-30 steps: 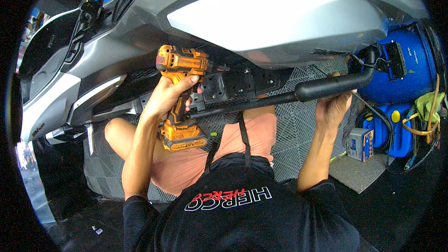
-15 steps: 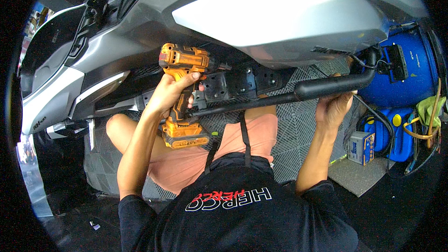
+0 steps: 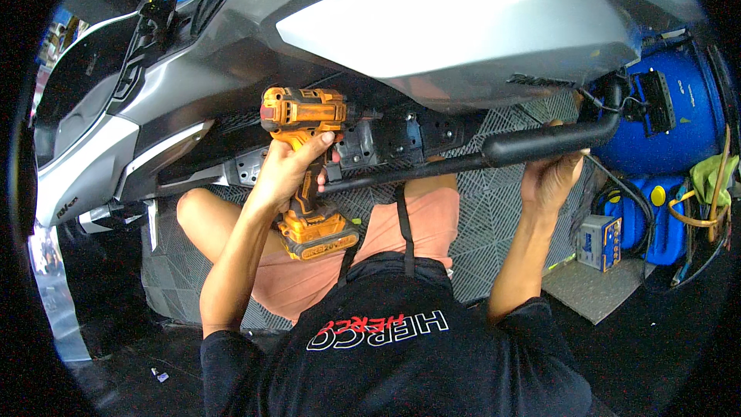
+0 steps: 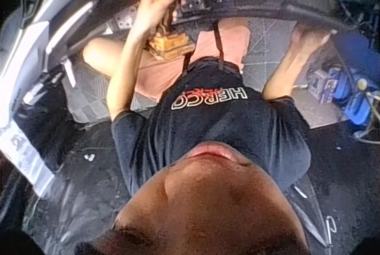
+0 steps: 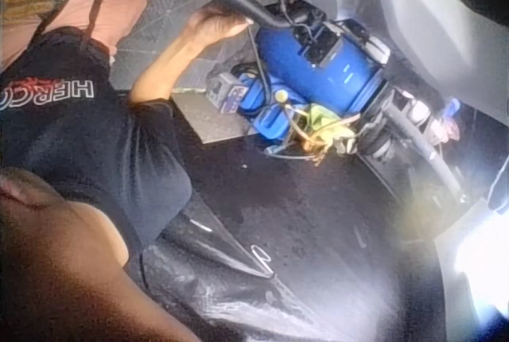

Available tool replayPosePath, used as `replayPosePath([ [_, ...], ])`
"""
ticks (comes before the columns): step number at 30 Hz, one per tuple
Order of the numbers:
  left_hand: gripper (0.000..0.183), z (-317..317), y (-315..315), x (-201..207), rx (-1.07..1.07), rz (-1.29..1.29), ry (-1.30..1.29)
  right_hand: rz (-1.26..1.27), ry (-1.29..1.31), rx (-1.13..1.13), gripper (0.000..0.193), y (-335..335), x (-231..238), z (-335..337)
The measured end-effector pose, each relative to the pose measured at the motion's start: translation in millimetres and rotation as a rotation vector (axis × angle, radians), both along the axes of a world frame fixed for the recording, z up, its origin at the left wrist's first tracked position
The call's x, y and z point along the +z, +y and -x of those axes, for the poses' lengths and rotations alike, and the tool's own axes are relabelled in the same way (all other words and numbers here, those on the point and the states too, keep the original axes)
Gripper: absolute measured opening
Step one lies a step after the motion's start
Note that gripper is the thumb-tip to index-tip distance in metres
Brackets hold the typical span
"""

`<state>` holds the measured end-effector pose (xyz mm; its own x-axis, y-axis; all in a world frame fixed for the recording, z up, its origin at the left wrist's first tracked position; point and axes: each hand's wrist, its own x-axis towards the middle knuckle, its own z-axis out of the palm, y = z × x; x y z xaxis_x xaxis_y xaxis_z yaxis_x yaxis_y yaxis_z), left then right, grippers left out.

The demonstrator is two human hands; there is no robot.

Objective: The person positions a black metal bar onto the side of a motorcycle, inserts bolts into the mounting holes by hand, and secures them using a power drill.

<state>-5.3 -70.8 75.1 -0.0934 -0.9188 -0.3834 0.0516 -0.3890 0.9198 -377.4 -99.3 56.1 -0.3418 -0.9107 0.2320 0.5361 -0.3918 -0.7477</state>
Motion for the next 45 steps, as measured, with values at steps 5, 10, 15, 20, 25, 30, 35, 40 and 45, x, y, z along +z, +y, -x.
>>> replayPosePath([
  [5, 0.031, 3, 6, -2, 0.031, 0.045, -0.039, -0.003, 0.02, -0.005, 0.047, 1, 1, -2],
  [10, 0.03, 2, 5, -10, 0.043, 0.072, 0.001, 0.038, -0.006, 0.076, 0.053, -1, -8, 10],
  [15, 0.031, 1, 7, -7, 0.047, 0.052, -0.018, 0.018, -0.005, 0.036, 0.05, -1, -5, 3],
  [20, 0.03, 1, 7, -11, 0.056, 0.017, 0.002, 0.009, 0.019, 0.002, 0.047, 1, -2, 1],
  [25, 0.031, 1, 7, -7, 0.038, -0.011, 0.043, 0.006, -0.008, -0.014, 0.048, 2, 2, -7],
  [30, 0.029, 3, 5, -3, 0.05, -0.047, 0.09, 0.016, 0.006, 0.039, 0.048, 1, -7, 6],
  [35, 0.029, 5, 8, -2, 0.04, -0.046, 0.069, 0.025, -0.021, 0.07, 0.047, 0, -6, 4],
  [40, 0.03, 5, 5, 3, 0.033, -0.067, 0.058, -0.01, -0.039, -0.023, 0.046, 1, 2, -6],
  [45, 0.031, 5, 6, 4, 0.034, -0.066, 0.054, 0.003, -0.019, 0.015, 0.044, 2, 2, -6],
])
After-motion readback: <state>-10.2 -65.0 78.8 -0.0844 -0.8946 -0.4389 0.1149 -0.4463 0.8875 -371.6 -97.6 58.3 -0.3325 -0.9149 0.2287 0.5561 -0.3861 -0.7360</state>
